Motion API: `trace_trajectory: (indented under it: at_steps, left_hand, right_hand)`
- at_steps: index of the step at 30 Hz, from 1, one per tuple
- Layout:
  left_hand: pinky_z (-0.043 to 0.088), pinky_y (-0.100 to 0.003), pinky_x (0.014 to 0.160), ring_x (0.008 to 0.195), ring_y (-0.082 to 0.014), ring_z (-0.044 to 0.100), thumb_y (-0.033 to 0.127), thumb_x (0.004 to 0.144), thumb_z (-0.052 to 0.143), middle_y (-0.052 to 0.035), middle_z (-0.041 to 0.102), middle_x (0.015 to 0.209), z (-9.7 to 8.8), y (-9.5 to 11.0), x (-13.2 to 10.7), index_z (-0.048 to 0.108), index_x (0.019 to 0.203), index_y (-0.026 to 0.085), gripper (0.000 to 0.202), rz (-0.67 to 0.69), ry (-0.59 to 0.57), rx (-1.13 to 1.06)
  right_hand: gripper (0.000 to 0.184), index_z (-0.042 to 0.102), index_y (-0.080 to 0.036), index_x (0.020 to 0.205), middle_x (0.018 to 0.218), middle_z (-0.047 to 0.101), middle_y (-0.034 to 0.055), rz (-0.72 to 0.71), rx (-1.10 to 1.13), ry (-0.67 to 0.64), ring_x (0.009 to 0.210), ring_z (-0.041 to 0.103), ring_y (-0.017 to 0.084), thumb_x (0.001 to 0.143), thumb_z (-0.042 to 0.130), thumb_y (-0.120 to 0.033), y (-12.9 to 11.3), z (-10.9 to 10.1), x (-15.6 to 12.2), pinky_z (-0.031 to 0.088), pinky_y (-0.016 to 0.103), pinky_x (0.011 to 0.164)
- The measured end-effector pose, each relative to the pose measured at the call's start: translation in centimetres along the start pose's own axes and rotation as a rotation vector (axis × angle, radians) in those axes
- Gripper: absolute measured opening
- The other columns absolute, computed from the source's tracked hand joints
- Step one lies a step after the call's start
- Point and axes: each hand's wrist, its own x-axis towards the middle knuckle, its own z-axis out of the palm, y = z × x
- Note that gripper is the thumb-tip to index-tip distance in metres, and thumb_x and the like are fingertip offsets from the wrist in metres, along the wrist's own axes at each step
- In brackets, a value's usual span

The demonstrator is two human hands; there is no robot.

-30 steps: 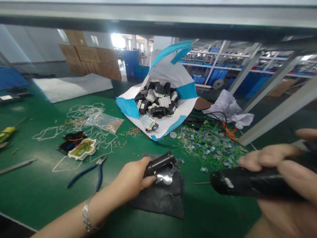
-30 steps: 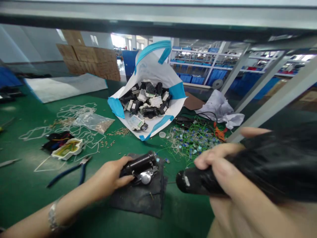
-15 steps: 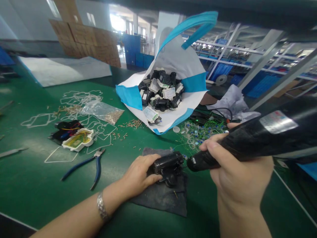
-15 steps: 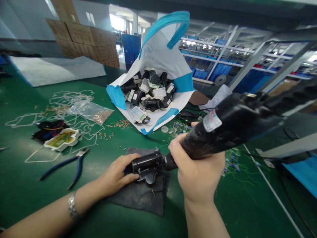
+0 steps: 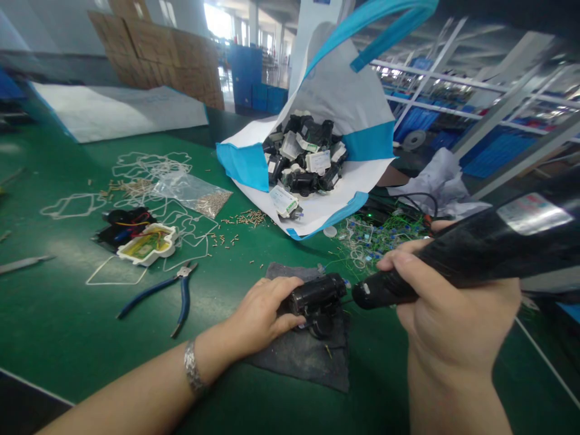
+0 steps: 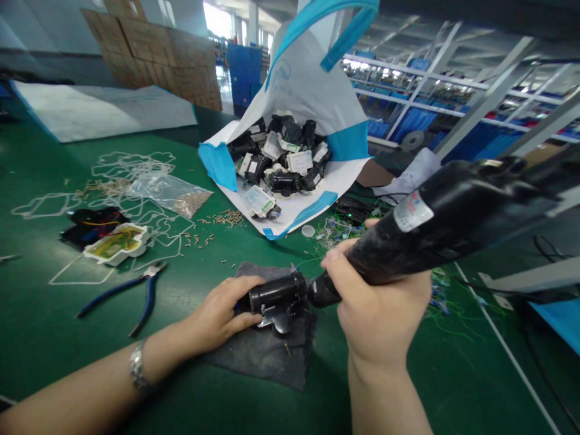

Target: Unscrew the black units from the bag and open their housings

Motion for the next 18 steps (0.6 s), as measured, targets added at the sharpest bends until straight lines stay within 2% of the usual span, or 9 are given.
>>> trace_trajectory:
  at_steps: [4,10,18]
  left_hand:
    - [0.041,-0.037,0.082,0.096,-0.0212,0.054,0.031,0.079,0.054,-0.0063,0.057,0.111,-0.15,0.12,0.05,0.042,0.114,0.023,0.038,0.002,-0.002,0.005]
    - [0.040,-0.038,0.084,0.100,-0.0217,0.053,0.033,0.080,0.054,-0.0072,0.055,0.115,-0.24,-0.02,0.01,0.041,0.116,0.022,0.039,0.020,-0.001,0.007]
    - [0.041,-0.038,0.085,0.101,-0.0217,0.053,0.033,0.078,0.057,-0.0062,0.056,0.114,-0.34,0.46,0.18,0.043,0.112,0.020,0.039,0.028,-0.002,-0.010]
  right_hand:
    - [0.031,0.051,-0.017,0.084,0.059,0.055,-0.0019,0.005,0.014,0.008,0.050,0.055,0.018,0.059,0.069,-0.013,-0.03,0.18,-0.01,0.048,0.034,0.055]
    - [0.029,0.052,-0.018,0.083,0.059,0.056,-0.0020,-0.018,-0.004,0.033,0.052,0.054,0.019,0.060,0.069,-0.012,-0.18,0.61,-0.11,0.048,0.036,0.057]
    - [0.023,0.052,-0.018,0.076,0.058,0.054,-0.0023,-0.026,0.000,-0.029,0.050,0.053,0.018,0.061,0.065,-0.009,0.21,0.83,-0.01,0.046,0.033,0.053]
